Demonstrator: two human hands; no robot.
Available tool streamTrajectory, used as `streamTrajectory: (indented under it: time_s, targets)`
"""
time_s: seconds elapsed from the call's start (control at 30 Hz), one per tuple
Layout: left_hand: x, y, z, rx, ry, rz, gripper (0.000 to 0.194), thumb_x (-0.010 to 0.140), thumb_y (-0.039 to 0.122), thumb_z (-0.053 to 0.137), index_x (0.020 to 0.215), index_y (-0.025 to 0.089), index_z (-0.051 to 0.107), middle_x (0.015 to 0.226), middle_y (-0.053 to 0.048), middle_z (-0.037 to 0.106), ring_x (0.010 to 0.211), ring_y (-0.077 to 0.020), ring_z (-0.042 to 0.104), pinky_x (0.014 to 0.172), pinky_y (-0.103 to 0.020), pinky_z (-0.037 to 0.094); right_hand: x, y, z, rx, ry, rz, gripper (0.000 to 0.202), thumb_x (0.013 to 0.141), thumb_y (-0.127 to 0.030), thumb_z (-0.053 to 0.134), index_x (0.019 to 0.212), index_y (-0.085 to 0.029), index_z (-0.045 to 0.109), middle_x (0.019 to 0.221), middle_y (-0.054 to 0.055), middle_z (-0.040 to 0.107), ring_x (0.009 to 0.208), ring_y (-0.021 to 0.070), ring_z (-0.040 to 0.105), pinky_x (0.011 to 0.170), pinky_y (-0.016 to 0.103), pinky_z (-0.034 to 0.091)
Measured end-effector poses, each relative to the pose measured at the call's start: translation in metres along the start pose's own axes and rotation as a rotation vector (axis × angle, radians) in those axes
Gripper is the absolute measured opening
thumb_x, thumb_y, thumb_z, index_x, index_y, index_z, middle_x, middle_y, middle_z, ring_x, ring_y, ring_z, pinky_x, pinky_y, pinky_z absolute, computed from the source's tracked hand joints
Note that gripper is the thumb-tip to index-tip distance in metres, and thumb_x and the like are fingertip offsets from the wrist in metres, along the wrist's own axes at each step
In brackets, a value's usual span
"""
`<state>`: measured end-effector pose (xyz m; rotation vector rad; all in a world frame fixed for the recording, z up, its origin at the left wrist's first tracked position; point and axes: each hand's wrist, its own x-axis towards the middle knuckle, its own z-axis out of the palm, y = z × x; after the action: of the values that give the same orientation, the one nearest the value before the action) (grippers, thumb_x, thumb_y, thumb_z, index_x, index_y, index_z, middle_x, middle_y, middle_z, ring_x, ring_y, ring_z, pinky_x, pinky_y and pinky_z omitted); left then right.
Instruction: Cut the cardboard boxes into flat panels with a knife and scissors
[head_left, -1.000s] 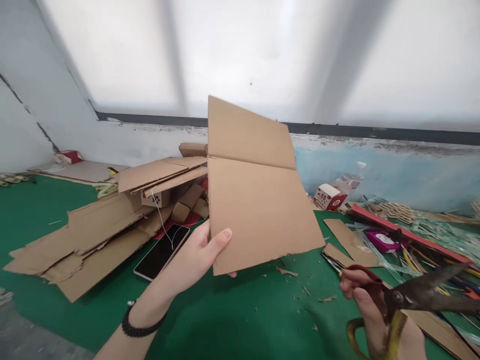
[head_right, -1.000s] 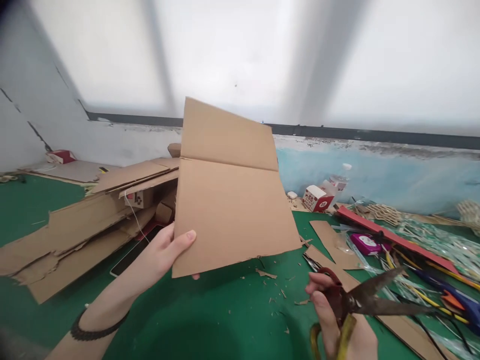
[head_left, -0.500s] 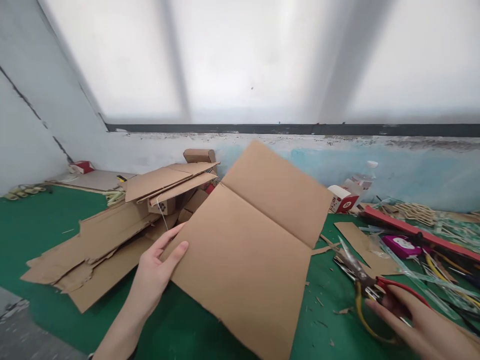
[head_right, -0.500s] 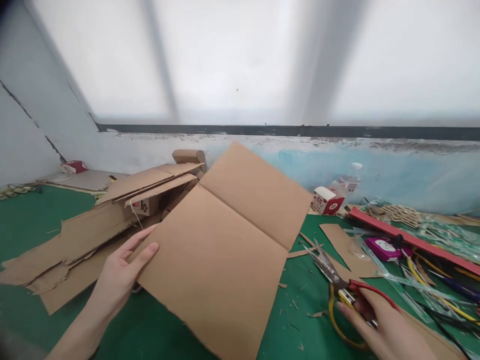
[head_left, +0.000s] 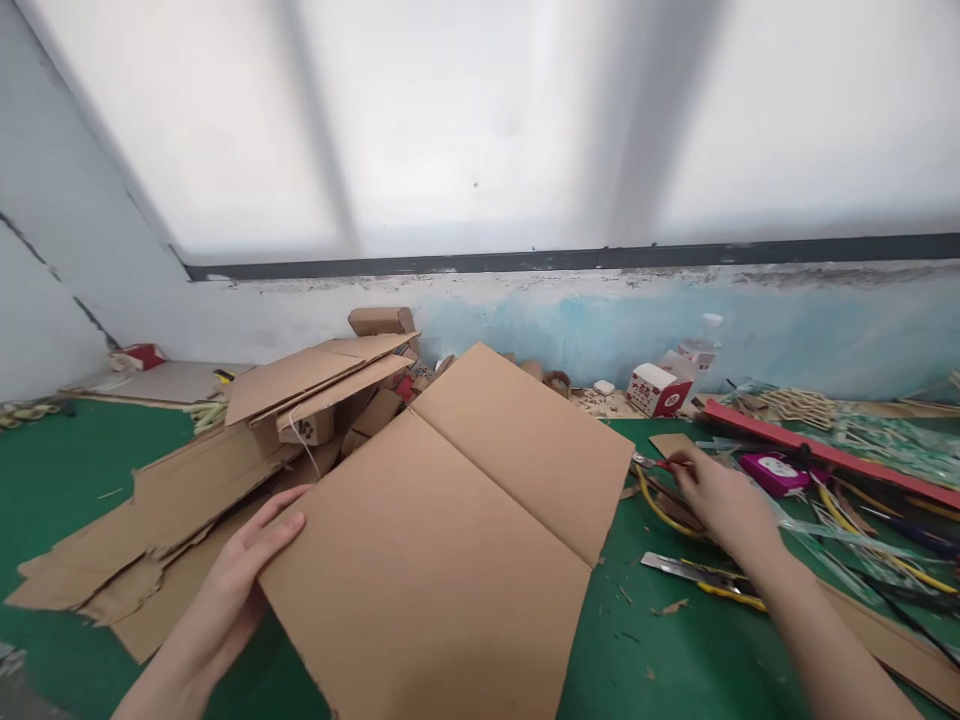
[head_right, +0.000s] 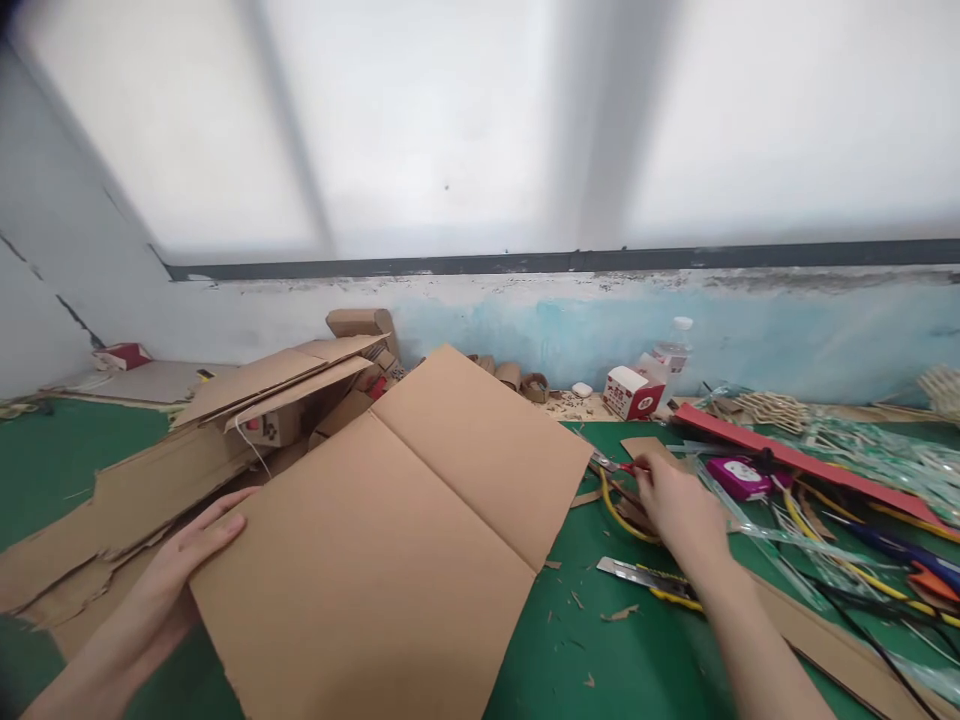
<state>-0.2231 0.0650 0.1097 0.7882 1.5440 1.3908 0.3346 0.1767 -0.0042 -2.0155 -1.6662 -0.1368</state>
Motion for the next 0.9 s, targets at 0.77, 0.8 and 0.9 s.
streamTrajectory:
  time_s: [0.77,0.8,0.9]
  targets:
    - [0.014,0.001,0.088,-0.256,-0.175,-0.342,0.051,0.104,0.045,0.065,0.144,0.013,0.069,0.120,-0.019,0.083,0.112,-0.0368,0.081,0.096,-0.046,0.067,-0.068,-0.040,-0.068,1.277,-0.666,0.546,0.071,0.091,-0.065,0.076,0.152,-0.031,0.065,0.142,0.010,0.075,0.119,0.0416,0.077,0.087,0.050,0.070]
    - [0.011,-0.004,0.093,-0.241,-0.205,-0.312,0.052,0.102,0.042,0.070,0.145,0.014,0.068,0.124,-0.018,0.082,0.114,-0.0358,0.080,0.099,-0.045,0.066,-0.069,-0.037,-0.069,1.300,-0.595,0.567,0.073,0.090,-0.064,0.077,0.154,-0.031,0.063,0.142,0.010,0.076,0.119,0.0418,0.077,0.087,0.050,0.070]
    - [-0.003,-0.022,0.104,-0.159,-0.367,-0.294,0.067,0.091,0.035,0.086,0.151,0.016,0.062,0.135,-0.018,0.077,0.125,-0.0362,0.075,0.107,-0.044,0.063,-0.068,-0.033,-0.071,1.309,-0.392,0.656,0.082,0.088,-0.064,0.079,0.161,-0.035,0.055,0.141,0.008,0.076,0.118,0.0419,0.077,0.084,0.051,0.071]
